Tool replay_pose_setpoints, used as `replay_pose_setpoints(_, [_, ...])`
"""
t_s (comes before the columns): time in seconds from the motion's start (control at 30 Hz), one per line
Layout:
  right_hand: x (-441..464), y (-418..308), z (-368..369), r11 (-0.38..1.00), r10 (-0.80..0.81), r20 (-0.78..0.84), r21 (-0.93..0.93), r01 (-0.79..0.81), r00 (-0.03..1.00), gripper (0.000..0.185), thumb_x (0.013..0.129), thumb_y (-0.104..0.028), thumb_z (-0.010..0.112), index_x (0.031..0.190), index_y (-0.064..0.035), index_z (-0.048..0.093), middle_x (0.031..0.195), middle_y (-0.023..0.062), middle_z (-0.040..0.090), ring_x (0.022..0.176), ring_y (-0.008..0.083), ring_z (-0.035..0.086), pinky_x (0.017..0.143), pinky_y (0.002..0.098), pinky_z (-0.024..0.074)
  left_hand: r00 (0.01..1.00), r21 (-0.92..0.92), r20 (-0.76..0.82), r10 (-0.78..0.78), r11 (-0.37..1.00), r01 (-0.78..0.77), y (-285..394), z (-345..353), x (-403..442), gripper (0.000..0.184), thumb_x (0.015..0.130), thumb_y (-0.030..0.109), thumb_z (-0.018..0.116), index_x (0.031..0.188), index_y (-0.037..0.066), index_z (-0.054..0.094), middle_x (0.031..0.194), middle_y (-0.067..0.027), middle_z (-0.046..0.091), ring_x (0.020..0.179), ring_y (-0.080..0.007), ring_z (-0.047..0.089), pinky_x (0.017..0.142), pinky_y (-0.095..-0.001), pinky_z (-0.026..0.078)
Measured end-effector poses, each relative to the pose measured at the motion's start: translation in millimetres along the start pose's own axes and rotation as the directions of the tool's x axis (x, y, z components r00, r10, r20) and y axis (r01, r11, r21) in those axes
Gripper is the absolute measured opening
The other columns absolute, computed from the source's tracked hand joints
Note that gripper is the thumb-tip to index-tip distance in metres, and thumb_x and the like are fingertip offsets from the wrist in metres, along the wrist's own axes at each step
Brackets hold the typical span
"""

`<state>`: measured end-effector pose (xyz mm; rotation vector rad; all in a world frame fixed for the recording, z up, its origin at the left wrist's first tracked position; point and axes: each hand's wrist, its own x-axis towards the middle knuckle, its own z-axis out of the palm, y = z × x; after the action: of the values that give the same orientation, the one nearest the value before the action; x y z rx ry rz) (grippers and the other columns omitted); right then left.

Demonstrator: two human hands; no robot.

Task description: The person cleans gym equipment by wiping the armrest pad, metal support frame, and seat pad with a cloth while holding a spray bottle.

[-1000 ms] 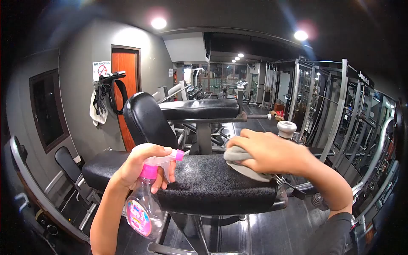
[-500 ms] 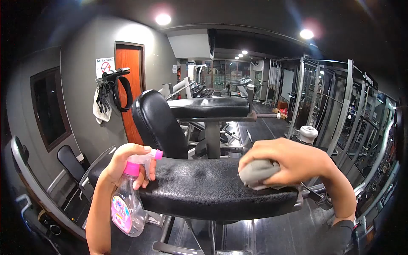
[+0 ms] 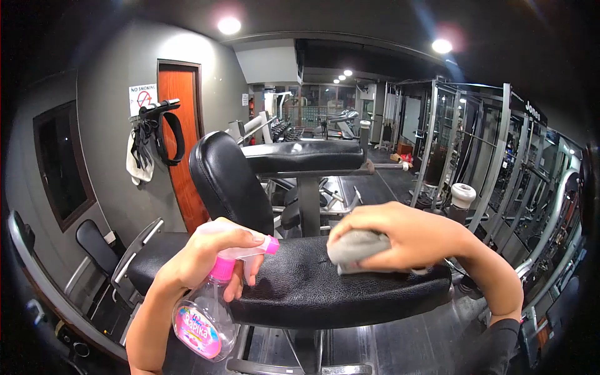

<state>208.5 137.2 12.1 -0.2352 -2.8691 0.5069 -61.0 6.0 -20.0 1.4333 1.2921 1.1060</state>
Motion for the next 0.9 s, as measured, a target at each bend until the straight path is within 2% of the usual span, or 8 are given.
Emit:
replay_pose_setpoints(0.13, [-5.3, -8.6, -6.1, 0.998, -0.020, 0.050, -0.055, 0.022, 0.999, 0.043, 0.077, -0.012, 0.070, 0.119, -0.0074, 0.063, 0.111, 0.0130, 0.066, 0.105, 0.0300, 0.064, 0.093, 0.0380, 0.0490, 1.000, -0.054, 0.000, 0.020, 0.998, -0.020, -4.3, -8.7, -5.4, 0.043, 0.086, 0.032, 0.053, 0.069, -0.006, 0.063, 0.063, -0.0162, 0.063, 0.038, -0.0216, 0.057, 0.043, -0.0292, 0.048])
replay_pose_setpoints(0.2, [4.1, 4.1, -5.4, 0.992, 0.068, 0.011, -0.111, -0.066, 0.998, 0.043, 0.076, -0.012, 0.070, 0.118, -0.0076, 0.062, 0.113, 0.0132, 0.064, 0.106, 0.0302, 0.063, 0.093, 0.0389, 0.0489, 0.999, -0.078, 0.000, 0.041, 0.996, -0.041, -10.6, -18.4, -9.6, 0.042, 0.085, 0.031, 0.052, 0.070, -0.006, 0.063, 0.063, -0.0169, 0.063, 0.038, -0.0218, 0.057, 0.043, -0.0294, 0.048])
replay_pose_setpoints(0.3, [30.2, 23.1, 4.1, 0.935, 0.129, -0.042, -0.327, -0.136, 0.991, 0.041, 0.076, -0.014, 0.070, 0.115, -0.0073, 0.061, 0.111, 0.0138, 0.064, 0.106, 0.0328, 0.061, 0.093, 0.0422, 0.0479, 0.998, -0.126, -0.017, 0.061, 0.990, -0.062, -22.1, -33.4, -16.4, 0.044, 0.085, 0.031, 0.051, 0.071, -0.009, 0.062, 0.064, -0.0198, 0.064, 0.037, -0.0226, 0.056, 0.043, -0.0313, 0.049])
replay_pose_setpoints(0.43, [51.6, 21.3, 18.7, 0.940, 0.084, -0.011, -0.332, -0.082, 0.996, 0.040, 0.076, -0.013, 0.070, 0.114, -0.0079, 0.061, 0.110, 0.0136, 0.064, 0.106, 0.0338, 0.061, 0.093, 0.0435, 0.0469, 0.993, -0.196, -0.090, 0.076, 0.976, -0.092, -38.1, -55.0, -24.0, 0.048, 0.086, 0.033, 0.050, 0.069, -0.011, 0.061, 0.063, -0.0230, 0.062, 0.034, -0.0237, 0.054, 0.041, -0.0337, 0.049])
replay_pose_setpoints(0.5, [42.9, 8.7, 16.0, 0.973, -0.099, -0.008, -0.211, 0.095, 0.995, 0.038, 0.077, -0.014, 0.067, 0.115, -0.0074, 0.061, 0.105, 0.0168, 0.063, 0.101, 0.0346, 0.062, 0.090, 0.0436, 0.0478, 0.990, -0.252, -0.048, 0.130, 0.958, -0.138, -43.3, -62.3, -23.1, 0.049, 0.087, 0.032, 0.050, 0.069, -0.012, 0.060, 0.063, -0.0236, 0.063, 0.033, -0.0241, 0.053, 0.040, -0.0333, 0.049])
replay_pose_setpoints(0.63, [9.9, -29.4, 6.0, 0.985, -0.167, 0.107, 0.062, 0.162, 0.980, 0.040, 0.076, -0.013, 0.070, 0.116, -0.0101, 0.063, 0.104, 0.0135, 0.064, 0.100, 0.0325, 0.064, 0.087, 0.0399, 0.0506, 0.992, -0.218, -0.004, 0.124, 0.968, -0.122, -39.7, -63.9, -20.5, 0.048, 0.087, 0.032, 0.052, 0.071, -0.012, 0.060, 0.065, -0.0251, 0.063, 0.034, -0.0255, 0.056, 0.039, -0.0337, 0.050])
replay_pose_setpoints(0.77, [19.4, -17.2, 6.2, 0.999, -0.031, 0.024, -0.021, 0.031, 0.999, 0.041, 0.076, -0.016, 0.073, 0.115, -0.0090, 0.063, 0.103, 0.0146, 0.065, 0.095, 0.0340, 0.066, 0.087, 0.0414, 0.0505, 0.985, -0.178, -0.125, 0.119, 0.974, -0.140, -41.8, -58.7, -22.3, 0.055, 0.082, 0.041, 0.053, 0.066, -0.011, 0.058, 0.058, -0.0247, 0.060, 0.031, -0.0246, 0.052, 0.034, -0.0336, 0.046])
replay_pose_setpoints(0.9, [60.6, 13.8, 22.2, 0.944, -0.027, -0.039, -0.330, 0.013, 0.999, 0.040, 0.075, -0.011, 0.070, 0.114, -0.0074, 0.062, 0.109, 0.0132, 0.065, 0.101, 0.0318, 0.064, 0.089, 0.0405, 0.0507, 0.980, -0.171, -0.141, 0.138, 0.972, -0.162, -43.4, -57.6, -24.1, 0.054, 0.082, 0.040, 0.053, 0.066, -0.011, 0.058, 0.058, -0.0246, 0.060, 0.031, -0.0247, 0.052, 0.034, -0.0336, 0.046])
